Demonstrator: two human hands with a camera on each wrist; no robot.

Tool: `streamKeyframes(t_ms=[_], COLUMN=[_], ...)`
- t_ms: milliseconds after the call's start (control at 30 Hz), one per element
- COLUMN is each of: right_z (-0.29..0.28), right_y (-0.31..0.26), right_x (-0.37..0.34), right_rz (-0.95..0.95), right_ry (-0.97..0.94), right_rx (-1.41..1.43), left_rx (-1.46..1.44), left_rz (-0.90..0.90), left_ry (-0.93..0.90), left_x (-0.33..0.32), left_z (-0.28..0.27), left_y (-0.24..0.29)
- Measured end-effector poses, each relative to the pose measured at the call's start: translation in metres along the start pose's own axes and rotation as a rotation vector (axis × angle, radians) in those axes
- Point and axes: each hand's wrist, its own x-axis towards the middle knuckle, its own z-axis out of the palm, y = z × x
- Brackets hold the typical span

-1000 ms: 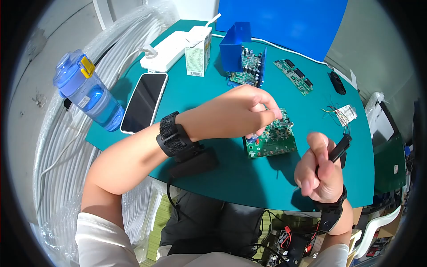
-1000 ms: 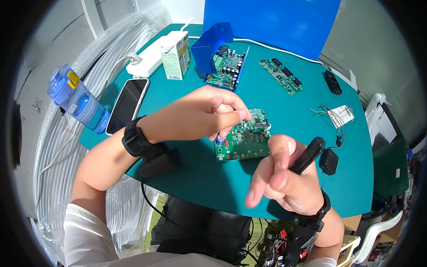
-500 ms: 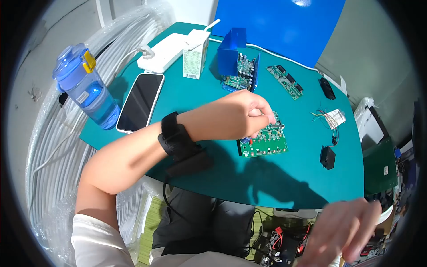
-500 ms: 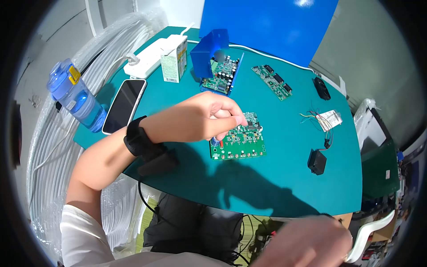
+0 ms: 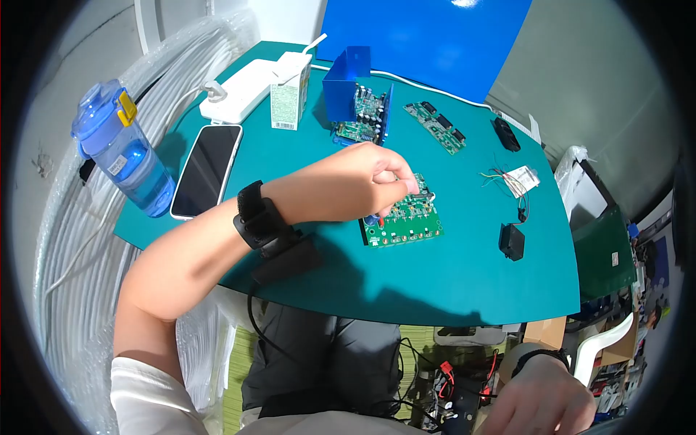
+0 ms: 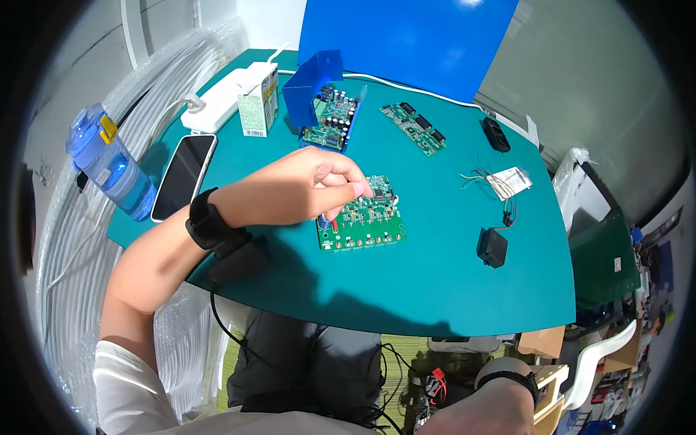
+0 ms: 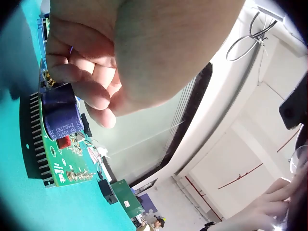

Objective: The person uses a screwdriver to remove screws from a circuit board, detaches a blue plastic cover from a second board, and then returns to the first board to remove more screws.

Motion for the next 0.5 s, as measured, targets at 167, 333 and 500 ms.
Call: streamKeyframes(t_ms=[167, 333, 500], right_z=[-0.004, 0.004, 0.02], right_y=[-0.002, 0.001, 0.008], right_x=[-0.005, -0.004, 0.006], right_rz=[-0.081, -0.155, -0.231], right_ry=[-0.104, -0.048, 0.122], right_rx=[0.105, 0.019, -0.262], left_rx=[0.002, 0.0, -0.033], left_rz=[-0.009, -0.013, 0.015], left_ry=[-0.034, -0.023, -0.022], left_x=[0.004, 0.003, 0.002], left_z=[-0.001, 0.0, 0.0], left_y=[-0.003, -0.003, -0.002])
